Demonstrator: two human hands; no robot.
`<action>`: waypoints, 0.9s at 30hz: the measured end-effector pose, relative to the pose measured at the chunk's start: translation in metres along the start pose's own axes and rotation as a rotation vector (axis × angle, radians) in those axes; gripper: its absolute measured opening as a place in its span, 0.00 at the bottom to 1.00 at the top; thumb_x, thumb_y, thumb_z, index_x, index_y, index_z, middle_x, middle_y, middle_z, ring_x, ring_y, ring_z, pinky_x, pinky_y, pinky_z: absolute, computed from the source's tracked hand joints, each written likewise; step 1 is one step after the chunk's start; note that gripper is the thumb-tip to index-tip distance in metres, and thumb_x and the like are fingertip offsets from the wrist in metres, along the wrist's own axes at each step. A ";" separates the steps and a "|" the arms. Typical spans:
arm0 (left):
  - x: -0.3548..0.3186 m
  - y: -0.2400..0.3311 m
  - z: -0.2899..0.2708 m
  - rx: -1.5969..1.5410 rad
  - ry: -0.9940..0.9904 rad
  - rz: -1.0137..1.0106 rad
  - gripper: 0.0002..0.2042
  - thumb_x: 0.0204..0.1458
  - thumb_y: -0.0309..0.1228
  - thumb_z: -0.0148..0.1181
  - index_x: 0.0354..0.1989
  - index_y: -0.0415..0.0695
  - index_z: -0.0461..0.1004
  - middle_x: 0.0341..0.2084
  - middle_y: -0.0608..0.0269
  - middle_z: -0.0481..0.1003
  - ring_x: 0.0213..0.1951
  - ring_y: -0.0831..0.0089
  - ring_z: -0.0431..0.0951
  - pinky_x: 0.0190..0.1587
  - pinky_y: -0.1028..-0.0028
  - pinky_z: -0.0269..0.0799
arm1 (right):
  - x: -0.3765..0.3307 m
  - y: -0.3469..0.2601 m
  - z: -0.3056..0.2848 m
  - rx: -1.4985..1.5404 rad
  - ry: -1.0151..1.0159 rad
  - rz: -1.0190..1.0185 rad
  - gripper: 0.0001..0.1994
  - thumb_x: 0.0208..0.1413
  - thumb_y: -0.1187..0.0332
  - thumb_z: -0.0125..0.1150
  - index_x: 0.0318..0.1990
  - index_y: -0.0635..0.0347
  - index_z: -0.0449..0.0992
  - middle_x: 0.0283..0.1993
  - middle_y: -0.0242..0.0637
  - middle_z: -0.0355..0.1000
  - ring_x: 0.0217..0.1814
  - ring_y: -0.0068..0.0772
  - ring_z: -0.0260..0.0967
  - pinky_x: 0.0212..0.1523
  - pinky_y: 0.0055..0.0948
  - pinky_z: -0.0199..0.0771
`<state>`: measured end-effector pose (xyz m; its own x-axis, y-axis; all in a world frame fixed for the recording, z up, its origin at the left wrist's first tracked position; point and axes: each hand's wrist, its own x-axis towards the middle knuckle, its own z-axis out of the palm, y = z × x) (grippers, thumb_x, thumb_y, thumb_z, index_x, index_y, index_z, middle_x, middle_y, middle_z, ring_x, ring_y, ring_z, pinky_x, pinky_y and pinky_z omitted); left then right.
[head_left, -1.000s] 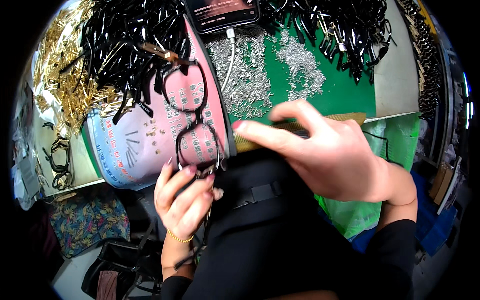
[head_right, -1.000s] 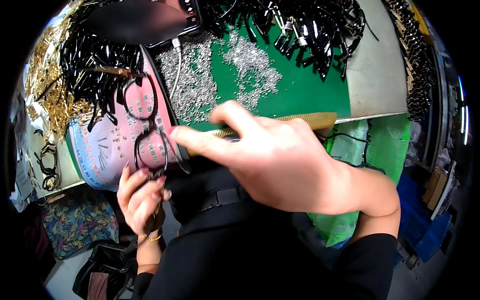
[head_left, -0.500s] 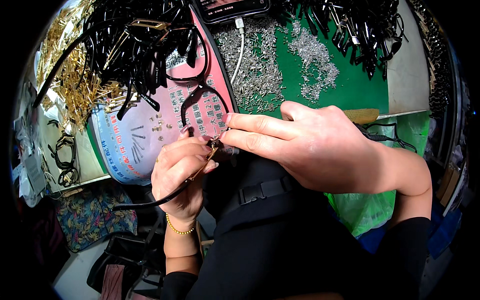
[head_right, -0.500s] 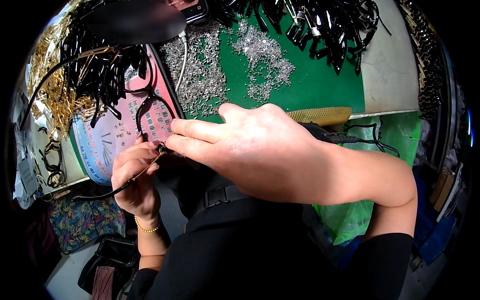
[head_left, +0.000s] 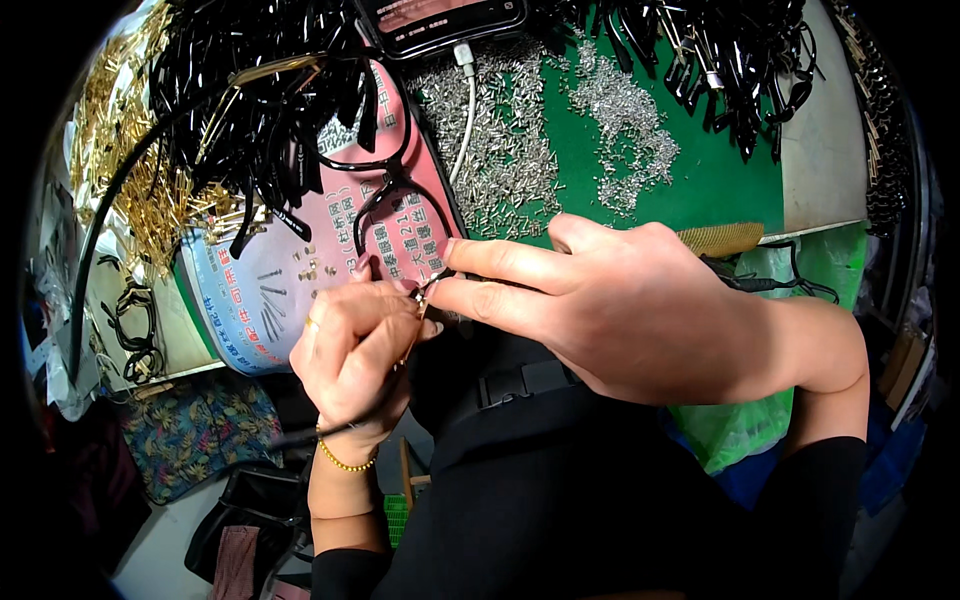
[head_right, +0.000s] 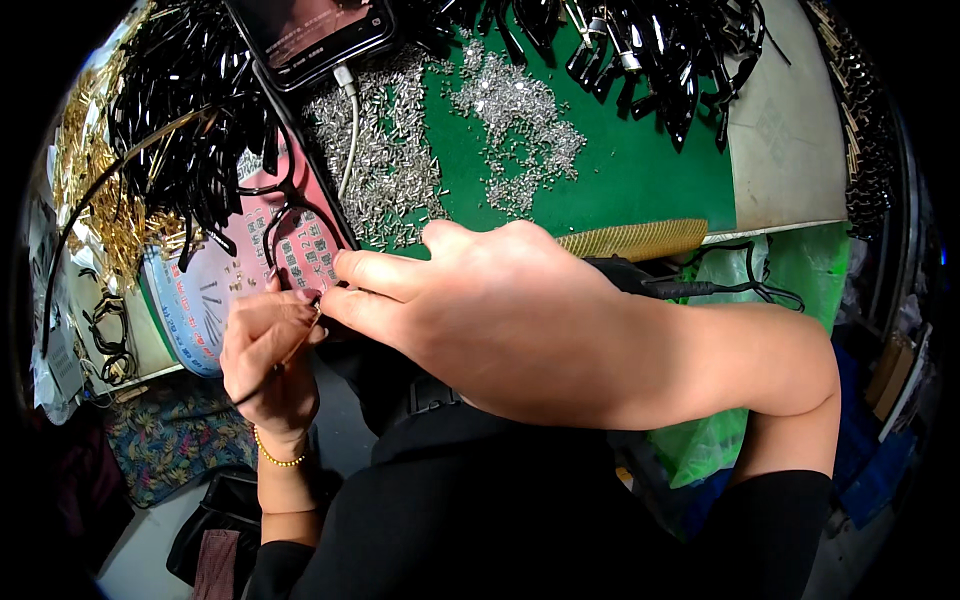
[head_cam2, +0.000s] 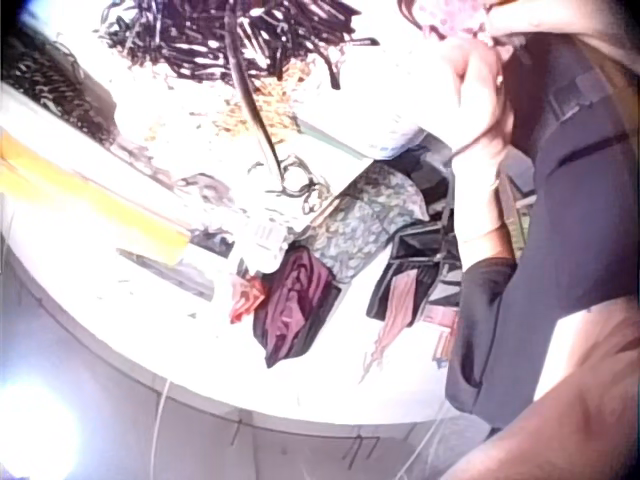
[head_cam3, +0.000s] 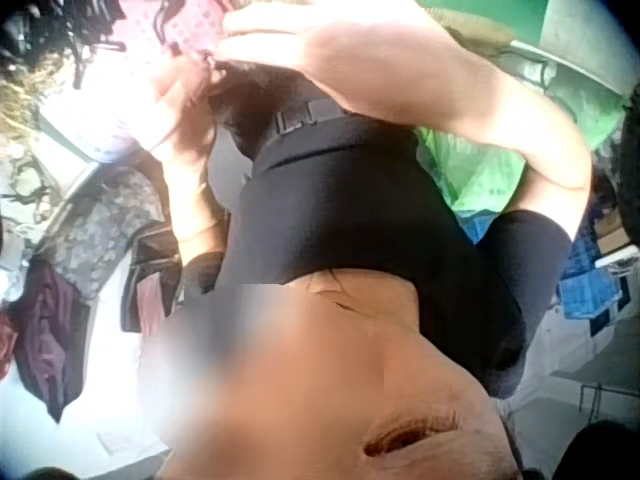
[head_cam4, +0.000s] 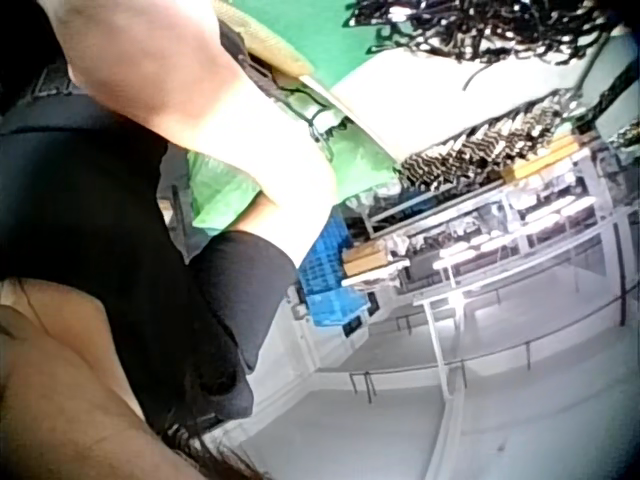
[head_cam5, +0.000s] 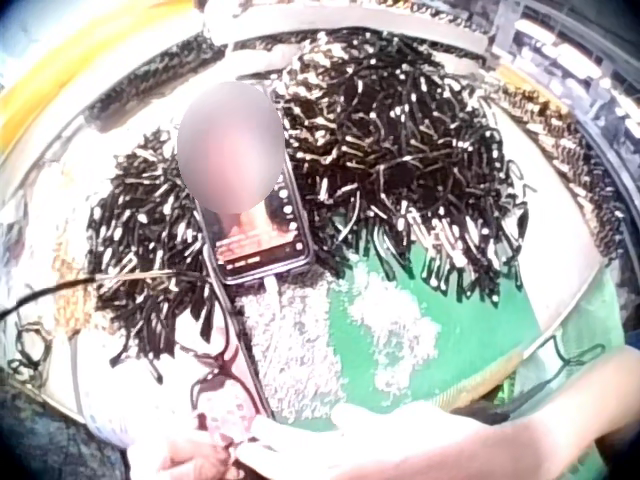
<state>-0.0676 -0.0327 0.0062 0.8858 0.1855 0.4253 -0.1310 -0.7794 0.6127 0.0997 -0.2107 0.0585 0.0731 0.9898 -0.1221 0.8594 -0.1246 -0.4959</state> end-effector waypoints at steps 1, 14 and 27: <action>-0.001 -0.001 0.000 0.002 0.009 0.014 0.17 0.34 0.20 0.74 0.34 0.44 0.75 0.29 0.64 0.78 0.33 0.64 0.81 0.41 0.63 0.80 | 0.002 0.000 0.000 0.020 -0.003 0.002 0.32 0.42 0.76 0.64 0.61 0.43 0.73 0.62 0.24 0.69 0.31 0.29 0.68 0.19 0.21 0.72; -0.007 -0.006 0.000 -0.051 0.024 0.053 0.20 0.36 0.23 0.77 0.39 0.47 0.76 0.32 0.64 0.79 0.37 0.62 0.82 0.47 0.58 0.81 | 0.005 -0.005 -0.007 -0.011 -0.091 0.044 0.33 0.41 0.76 0.65 0.61 0.43 0.73 0.63 0.22 0.68 0.31 0.27 0.67 0.18 0.20 0.70; -0.013 -0.004 0.006 -0.131 0.089 -0.073 0.15 0.38 0.17 0.76 0.33 0.45 0.77 0.34 0.61 0.71 0.36 0.65 0.83 0.52 0.56 0.80 | 0.008 -0.008 0.019 -0.461 0.213 -0.041 0.21 0.50 0.64 0.61 0.55 0.43 0.77 0.53 0.19 0.73 0.26 0.22 0.64 0.16 0.15 0.61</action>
<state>-0.0764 -0.0355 -0.0056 0.8533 0.2955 0.4297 -0.1296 -0.6779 0.7236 0.0842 -0.2032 0.0449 0.0950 0.9913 0.0913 0.9942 -0.0897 -0.0602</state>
